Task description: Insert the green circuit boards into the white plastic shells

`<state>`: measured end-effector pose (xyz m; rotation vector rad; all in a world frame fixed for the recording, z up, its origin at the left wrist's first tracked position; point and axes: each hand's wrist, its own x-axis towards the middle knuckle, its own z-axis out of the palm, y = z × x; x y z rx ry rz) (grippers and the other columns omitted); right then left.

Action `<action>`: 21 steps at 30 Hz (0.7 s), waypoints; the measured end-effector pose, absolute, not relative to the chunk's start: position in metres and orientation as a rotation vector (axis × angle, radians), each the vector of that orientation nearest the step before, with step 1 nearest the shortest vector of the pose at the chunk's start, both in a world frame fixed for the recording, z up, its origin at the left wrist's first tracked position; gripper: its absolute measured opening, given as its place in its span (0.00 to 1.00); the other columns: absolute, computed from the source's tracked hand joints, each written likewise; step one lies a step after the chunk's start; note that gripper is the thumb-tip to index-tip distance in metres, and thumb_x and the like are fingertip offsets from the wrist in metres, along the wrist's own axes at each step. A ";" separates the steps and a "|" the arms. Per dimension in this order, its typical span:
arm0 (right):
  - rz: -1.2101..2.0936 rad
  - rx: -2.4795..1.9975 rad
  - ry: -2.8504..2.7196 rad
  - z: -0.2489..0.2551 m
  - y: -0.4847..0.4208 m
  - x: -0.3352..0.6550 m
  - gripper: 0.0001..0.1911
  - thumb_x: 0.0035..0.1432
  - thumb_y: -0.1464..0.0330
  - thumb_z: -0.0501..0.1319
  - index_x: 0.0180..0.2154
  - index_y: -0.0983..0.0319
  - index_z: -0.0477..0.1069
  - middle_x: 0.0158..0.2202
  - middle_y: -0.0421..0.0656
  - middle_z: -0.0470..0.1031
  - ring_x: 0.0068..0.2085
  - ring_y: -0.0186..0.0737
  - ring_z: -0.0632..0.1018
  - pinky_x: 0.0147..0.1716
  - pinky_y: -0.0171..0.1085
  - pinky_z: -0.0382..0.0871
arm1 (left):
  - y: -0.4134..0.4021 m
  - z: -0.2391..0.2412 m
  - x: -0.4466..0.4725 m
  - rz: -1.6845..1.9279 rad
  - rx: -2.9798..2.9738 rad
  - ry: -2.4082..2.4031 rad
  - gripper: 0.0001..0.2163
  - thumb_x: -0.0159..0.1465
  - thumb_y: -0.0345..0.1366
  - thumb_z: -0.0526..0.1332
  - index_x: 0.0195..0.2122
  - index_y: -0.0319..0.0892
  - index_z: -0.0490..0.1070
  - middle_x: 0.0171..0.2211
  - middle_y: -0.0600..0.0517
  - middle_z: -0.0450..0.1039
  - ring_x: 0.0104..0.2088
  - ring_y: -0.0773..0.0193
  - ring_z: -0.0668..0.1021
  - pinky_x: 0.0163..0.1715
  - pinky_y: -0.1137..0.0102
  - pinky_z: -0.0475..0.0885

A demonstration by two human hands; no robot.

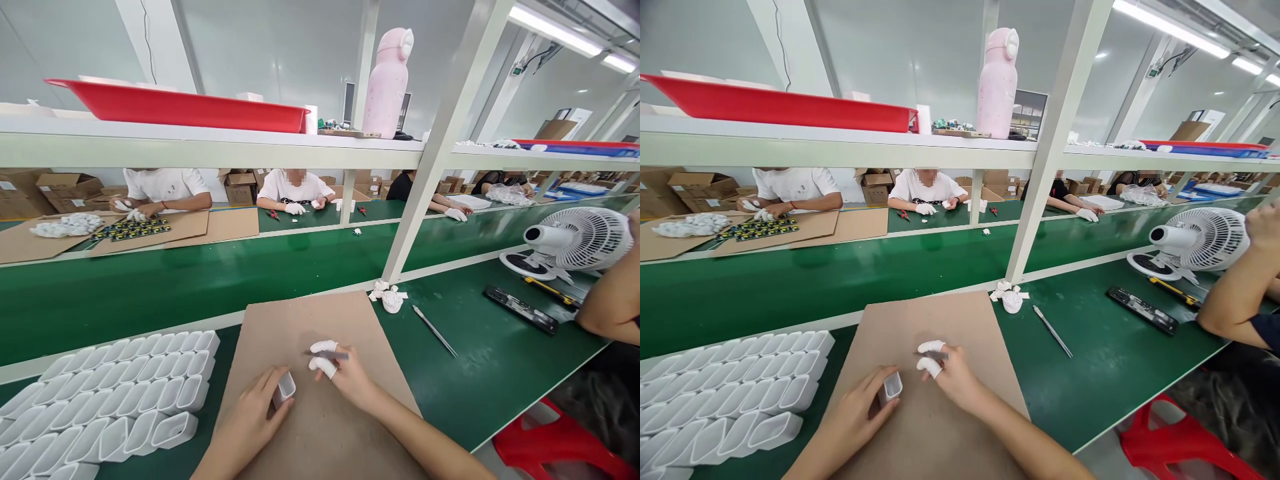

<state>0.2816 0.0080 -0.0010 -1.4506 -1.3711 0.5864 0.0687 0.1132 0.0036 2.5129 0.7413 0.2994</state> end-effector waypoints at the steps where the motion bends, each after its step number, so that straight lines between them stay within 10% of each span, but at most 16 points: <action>1: 0.590 -1.463 -1.349 -0.001 0.008 0.282 0.15 0.67 0.56 0.54 0.40 0.59 0.73 0.28 0.42 0.79 0.27 0.38 0.79 0.28 0.35 0.72 | 0.114 0.002 0.069 0.301 2.522 0.740 0.18 0.68 0.40 0.55 0.57 0.49 0.69 0.57 0.48 0.75 0.54 0.51 0.79 0.53 0.55 0.77; 12: 0.558 -1.563 -1.257 -0.001 0.005 0.291 0.18 0.61 0.56 0.61 0.25 0.60 0.68 0.19 0.36 0.64 0.22 0.32 0.63 0.25 0.34 0.54 | 0.117 -0.003 0.068 0.303 2.539 0.731 0.18 0.68 0.44 0.55 0.57 0.49 0.70 0.56 0.46 0.75 0.54 0.50 0.79 0.54 0.55 0.77; 21: 0.809 -1.438 -0.972 -0.023 0.037 0.314 0.23 0.68 0.50 0.52 0.34 0.62 0.71 0.24 0.39 0.73 0.28 0.37 0.77 0.35 0.38 0.70 | 0.116 0.001 0.070 0.355 2.482 0.749 0.17 0.68 0.43 0.54 0.55 0.47 0.71 0.54 0.45 0.77 0.49 0.50 0.82 0.48 0.56 0.79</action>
